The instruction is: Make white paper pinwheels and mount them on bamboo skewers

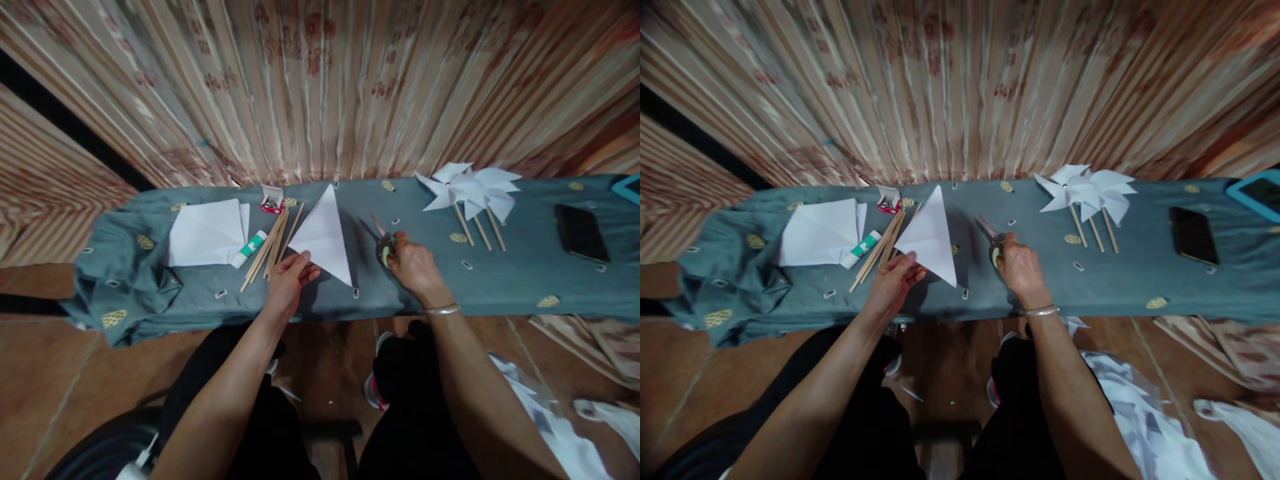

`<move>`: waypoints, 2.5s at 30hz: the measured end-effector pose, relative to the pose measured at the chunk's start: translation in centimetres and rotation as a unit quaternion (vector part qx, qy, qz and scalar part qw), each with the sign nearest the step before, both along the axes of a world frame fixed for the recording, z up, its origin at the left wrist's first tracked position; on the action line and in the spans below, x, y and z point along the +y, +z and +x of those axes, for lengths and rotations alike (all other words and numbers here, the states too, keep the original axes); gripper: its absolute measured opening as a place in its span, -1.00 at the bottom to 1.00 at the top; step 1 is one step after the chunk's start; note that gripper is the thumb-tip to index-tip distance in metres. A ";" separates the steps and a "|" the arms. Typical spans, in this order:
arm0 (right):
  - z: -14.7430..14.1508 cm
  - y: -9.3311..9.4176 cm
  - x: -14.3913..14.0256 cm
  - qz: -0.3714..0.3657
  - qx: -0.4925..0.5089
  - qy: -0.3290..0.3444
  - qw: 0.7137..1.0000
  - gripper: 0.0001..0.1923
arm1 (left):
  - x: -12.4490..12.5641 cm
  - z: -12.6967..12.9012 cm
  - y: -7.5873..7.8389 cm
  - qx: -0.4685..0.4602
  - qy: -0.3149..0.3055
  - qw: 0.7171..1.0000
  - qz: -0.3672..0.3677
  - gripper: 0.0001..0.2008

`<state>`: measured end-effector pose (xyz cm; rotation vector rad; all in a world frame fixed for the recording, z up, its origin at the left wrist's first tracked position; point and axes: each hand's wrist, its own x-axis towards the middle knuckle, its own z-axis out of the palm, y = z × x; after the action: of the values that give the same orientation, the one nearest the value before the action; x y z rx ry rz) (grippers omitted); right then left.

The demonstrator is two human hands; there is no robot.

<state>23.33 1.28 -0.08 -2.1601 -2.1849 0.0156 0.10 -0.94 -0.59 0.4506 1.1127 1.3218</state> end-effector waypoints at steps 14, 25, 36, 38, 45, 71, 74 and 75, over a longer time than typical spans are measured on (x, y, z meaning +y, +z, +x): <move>-0.8 0.3 -0.1 0.012 0.016 -0.032 0.999 -0.65 | 0.8 0.2 -0.6 0.082 -0.018 0.995 0.046 -0.66; -1.2 -0.3 -0.6 0.065 0.112 0.020 0.991 -0.69 | 1.0 -0.3 -0.2 0.030 -0.001 0.999 0.015 -0.60; -5.0 -1.2 -2.4 -0.201 0.606 0.103 0.763 -0.61 | 1.1 -0.6 0.2 -0.016 0.008 1.000 -0.003 -0.71; -5.2 -1.0 -2.6 -0.199 0.609 0.108 0.760 -0.67 | 1.2 -0.7 0.3 -0.030 0.011 0.999 -0.006 -0.70; -4.3 -0.9 -2.5 -0.114 0.527 0.090 0.837 -0.64 | 1.1 -1.1 -0.1 0.030 0.019 0.999 0.032 -0.66; -6.8 -0.4 -2.5 0.139 0.337 0.059 0.929 -0.53 | 1.1 2.2 -2.0 0.170 -0.065 0.974 0.138 -0.72; -5.4 -0.1 -2.0 0.125 0.356 -0.007 0.926 -0.62 | 1.4 1.9 -1.5 0.162 -0.038 0.976 0.139 -0.72; -4.8 -0.2 -1.7 0.120 0.374 -0.032 0.919 -0.67 | 1.5 1.7 -1.4 0.157 -0.028 0.977 0.139 -0.72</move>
<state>18.52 -0.46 -0.25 -1.6898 -1.5786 0.4622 1.79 0.54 -2.01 0.9157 1.1649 1.3930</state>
